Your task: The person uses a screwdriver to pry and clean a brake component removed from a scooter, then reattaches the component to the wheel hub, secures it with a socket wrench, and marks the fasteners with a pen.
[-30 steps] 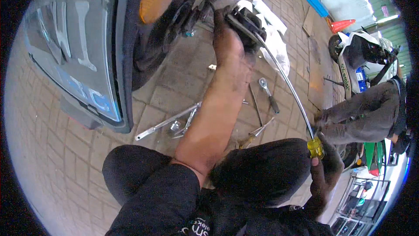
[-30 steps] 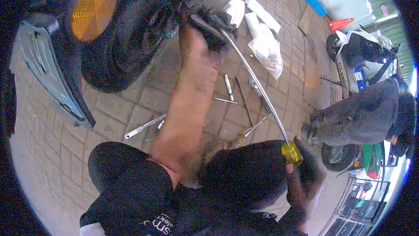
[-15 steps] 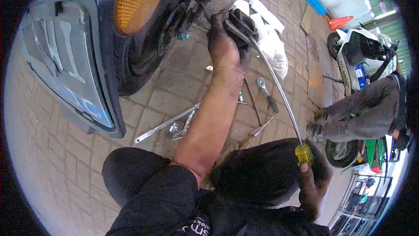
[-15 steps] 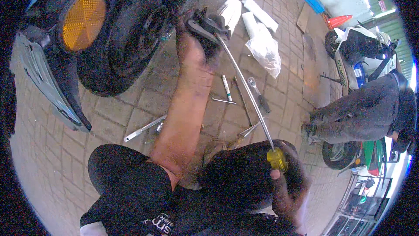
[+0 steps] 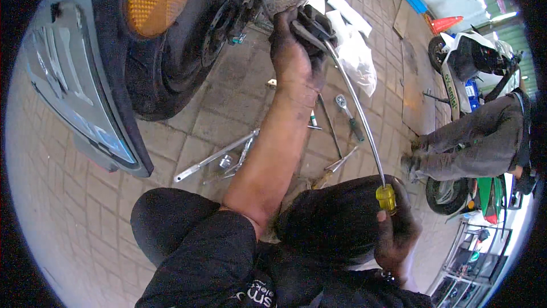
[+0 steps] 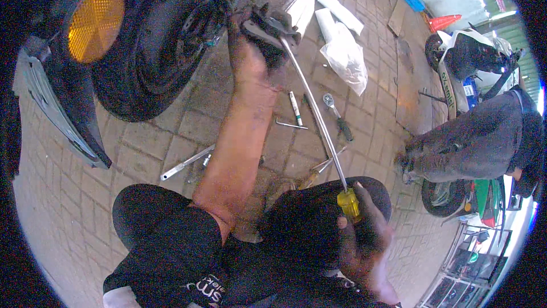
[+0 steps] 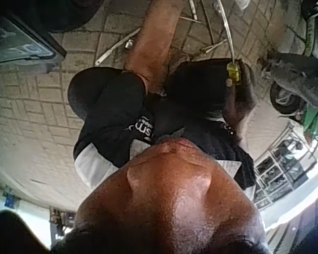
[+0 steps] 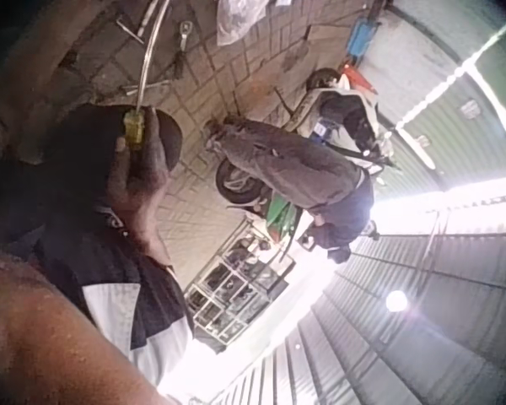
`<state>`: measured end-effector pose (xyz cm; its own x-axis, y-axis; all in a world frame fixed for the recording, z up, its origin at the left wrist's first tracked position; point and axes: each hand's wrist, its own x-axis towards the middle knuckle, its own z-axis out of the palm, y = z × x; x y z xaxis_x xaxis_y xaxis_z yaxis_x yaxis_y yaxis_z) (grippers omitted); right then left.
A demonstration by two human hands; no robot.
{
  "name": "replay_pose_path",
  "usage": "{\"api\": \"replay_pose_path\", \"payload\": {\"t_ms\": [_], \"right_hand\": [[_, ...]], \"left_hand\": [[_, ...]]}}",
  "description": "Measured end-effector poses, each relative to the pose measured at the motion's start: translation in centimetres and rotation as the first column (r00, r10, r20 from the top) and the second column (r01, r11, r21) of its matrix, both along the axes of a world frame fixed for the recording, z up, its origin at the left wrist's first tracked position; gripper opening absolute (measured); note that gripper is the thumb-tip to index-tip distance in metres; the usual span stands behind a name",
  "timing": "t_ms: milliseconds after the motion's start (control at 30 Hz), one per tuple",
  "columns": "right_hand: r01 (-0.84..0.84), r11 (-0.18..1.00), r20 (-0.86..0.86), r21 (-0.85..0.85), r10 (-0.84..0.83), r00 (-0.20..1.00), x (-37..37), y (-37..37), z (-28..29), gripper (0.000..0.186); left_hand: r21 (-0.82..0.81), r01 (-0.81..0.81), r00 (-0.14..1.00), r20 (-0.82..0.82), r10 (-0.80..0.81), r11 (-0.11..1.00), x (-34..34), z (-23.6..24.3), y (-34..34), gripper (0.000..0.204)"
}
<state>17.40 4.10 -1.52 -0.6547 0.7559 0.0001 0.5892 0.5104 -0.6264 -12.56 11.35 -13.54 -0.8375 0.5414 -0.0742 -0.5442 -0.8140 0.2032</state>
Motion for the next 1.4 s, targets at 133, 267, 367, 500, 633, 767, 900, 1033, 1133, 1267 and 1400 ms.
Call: {"api": "replay_pose_path", "payload": {"t_ms": [133,267,367,500,633,767,900,1033,1133,1267,1400], "right_hand": [[0.158,0.932,-0.079,-0.326,-0.193,0.978,-0.7,1.3,2.1,0.06],[0.067,0.95,-0.115,-0.305,-0.107,0.988,1.1,3.4,3.4,0.058],[0.078,0.934,-0.159,-0.348,-0.141,0.977,2.5,4.7,3.7,0.064],[0.129,0.948,-0.151,-0.291,-0.179,0.972,2.4,5.1,2.2,0.067],[0.133,0.965,-0.17,-0.226,-0.174,0.97,1.2,4.6,0.9,0.067],[0.139,0.979,-0.16,-0.148,-0.162,0.974,0.4,4.4,1.2,0.065],[0.17,0.965,-0.147,-0.198,-0.201,0.968,-0.2,4.5,1.2,0.063],[0.152,0.979,-0.168,-0.139,-0.175,0.97,-0.5,4.8,0.9,0.06],[0.045,0.998,-0.09,-0.047,-0.049,0.995,-0.1,5.5,0.8,0.055],[0.145,0.959,-0.116,-0.245,-0.178,0.977,-0.9,4.1,1.2,0.046],[0.162,0.985,-0.117,-0.058,-0.168,0.979,0.0,5.1,-0.3,0.046]], "left_hand": [[0.051,0.128,0.992,0.013,-0.129,0.99,-0.5,-1.5,-0.8,0.034],[-0.022,0.163,0.986,-0.027,-0.164,0.986,-0.2,-1.7,-1.6,0.034],[-0.202,0.08,0.991,-0.085,-0.099,0.976,-0.4,-1.7,-2.0,0.032],[-0.411,0.129,0.979,-0.095,-0.183,0.902,-0.7,-1.4,-2.8,0.026],[-0.391,0.105,0.967,-0.175,-0.186,0.914,-1.0,-2.8,-2.0,0.029],[-0.391,0.093,0.959,-0.213,-0.188,0.916,-1.3,-3.1,-1.9,0.032],[-0.421,0.104,0.963,-0.183,-0.196,0.901,-1.5,-3.8,-1.5,0.033],[-0.173,0.234,0.955,-0.142,-0.259,0.957,-2.0,-4.6,-1.4,0.027],[0.164,0.415,0.91,-0.065,-0.41,0.895,-2.4,-3.1,-2.1,0.031],[0.367,0.438,0.896,-0.103,-0.432,0.821,-3.0,0.4,-5.2,0.041],[0.393,0.463,0.883,-0.133,-0.449,0.794,-3.2,-0.3,-4.8,0.045]]}}
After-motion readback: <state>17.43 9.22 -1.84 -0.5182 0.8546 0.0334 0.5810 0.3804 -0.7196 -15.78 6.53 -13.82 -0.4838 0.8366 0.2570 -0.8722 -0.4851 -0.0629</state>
